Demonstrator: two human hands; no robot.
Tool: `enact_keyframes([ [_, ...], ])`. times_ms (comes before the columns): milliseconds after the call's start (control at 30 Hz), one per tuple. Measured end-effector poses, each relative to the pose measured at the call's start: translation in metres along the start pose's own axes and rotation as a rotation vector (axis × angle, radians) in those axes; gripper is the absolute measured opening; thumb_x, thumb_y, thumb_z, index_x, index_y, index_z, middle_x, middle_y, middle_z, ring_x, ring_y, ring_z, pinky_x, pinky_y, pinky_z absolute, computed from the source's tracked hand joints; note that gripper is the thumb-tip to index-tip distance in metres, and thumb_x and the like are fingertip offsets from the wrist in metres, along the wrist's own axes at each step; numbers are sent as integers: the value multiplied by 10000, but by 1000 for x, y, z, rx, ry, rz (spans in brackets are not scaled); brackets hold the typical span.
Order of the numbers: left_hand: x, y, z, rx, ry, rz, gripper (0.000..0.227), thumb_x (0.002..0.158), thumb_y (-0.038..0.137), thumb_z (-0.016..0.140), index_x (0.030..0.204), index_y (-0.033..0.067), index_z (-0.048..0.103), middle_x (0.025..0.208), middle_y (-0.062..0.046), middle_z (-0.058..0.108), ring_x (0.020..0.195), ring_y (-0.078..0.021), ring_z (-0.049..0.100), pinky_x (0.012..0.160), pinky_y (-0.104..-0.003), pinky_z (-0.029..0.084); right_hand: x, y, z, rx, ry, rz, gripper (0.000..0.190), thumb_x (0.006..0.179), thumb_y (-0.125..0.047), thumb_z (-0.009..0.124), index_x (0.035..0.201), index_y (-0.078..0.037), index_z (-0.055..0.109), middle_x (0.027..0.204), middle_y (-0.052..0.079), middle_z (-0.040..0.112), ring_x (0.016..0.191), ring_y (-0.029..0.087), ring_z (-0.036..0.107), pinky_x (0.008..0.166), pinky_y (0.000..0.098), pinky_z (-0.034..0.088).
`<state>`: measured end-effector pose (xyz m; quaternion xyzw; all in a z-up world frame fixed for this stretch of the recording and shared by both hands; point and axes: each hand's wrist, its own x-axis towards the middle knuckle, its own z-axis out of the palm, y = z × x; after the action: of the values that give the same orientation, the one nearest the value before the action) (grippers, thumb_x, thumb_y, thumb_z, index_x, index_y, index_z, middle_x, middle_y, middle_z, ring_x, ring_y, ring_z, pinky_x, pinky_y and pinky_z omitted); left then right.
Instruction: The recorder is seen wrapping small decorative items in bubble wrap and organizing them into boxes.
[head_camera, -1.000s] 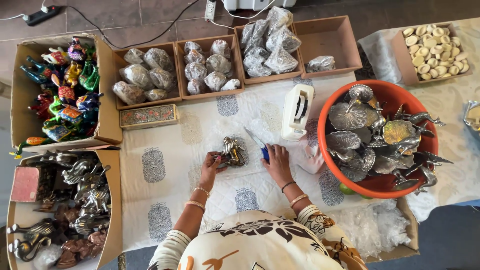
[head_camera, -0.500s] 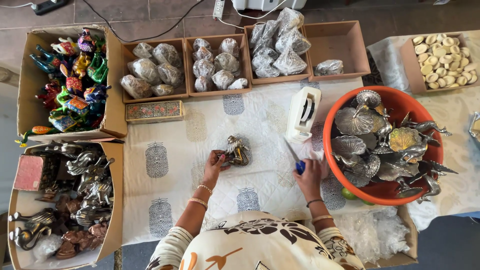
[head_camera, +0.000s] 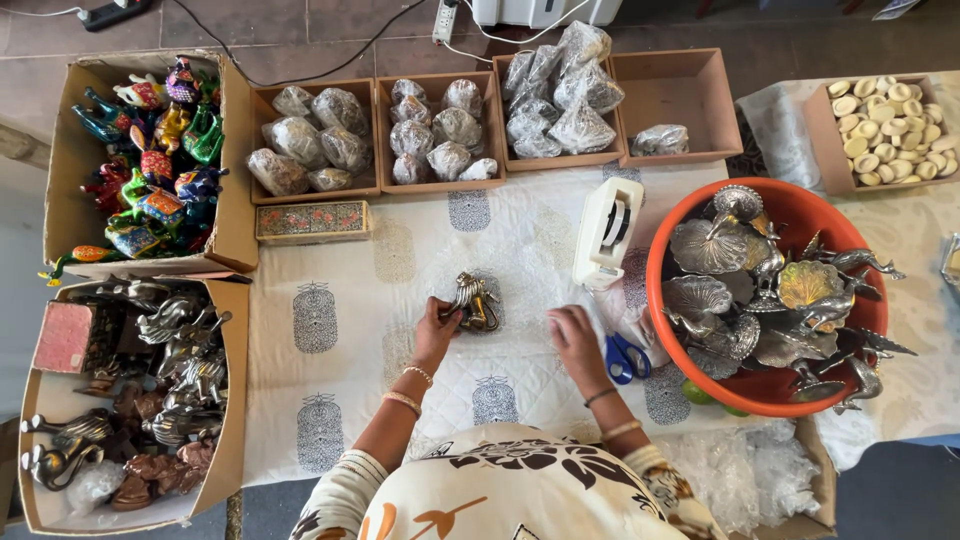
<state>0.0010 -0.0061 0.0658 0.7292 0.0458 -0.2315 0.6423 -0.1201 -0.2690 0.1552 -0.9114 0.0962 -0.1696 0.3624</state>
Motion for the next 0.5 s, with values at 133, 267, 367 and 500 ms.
enact_keyframes([
  [133,0,4,4,166,22,56,287,977,178,673,1149,18,508,1033,-152,704,813,-185,708,646,-334,629,19,-12,25,137,-421,230,278,981,-239,627,1235,-129,655,1166,61,649,993,242,708,913,356,583],
  [267,8,-10,6,308,46,141,307,1010,259,630,1159,2,552,1027,-177,692,692,-227,684,594,-356,577,23,-4,47,-98,-527,-30,619,862,-281,767,1413,-190,501,1216,89,573,1124,301,597,955,410,541],
  [367,8,-9,8,277,74,112,305,1017,278,610,1127,-5,583,963,-164,700,653,-207,663,569,-349,565,21,3,55,-186,-593,34,809,776,-339,830,1480,-264,439,1211,83,525,1127,302,564,952,414,536],
  [500,6,0,11,144,133,-49,278,1036,276,557,1084,13,635,786,-97,714,610,-153,651,568,-314,552,20,11,61,-190,-584,21,845,760,-350,842,1492,-277,427,1219,88,510,1152,314,554,961,427,535],
])
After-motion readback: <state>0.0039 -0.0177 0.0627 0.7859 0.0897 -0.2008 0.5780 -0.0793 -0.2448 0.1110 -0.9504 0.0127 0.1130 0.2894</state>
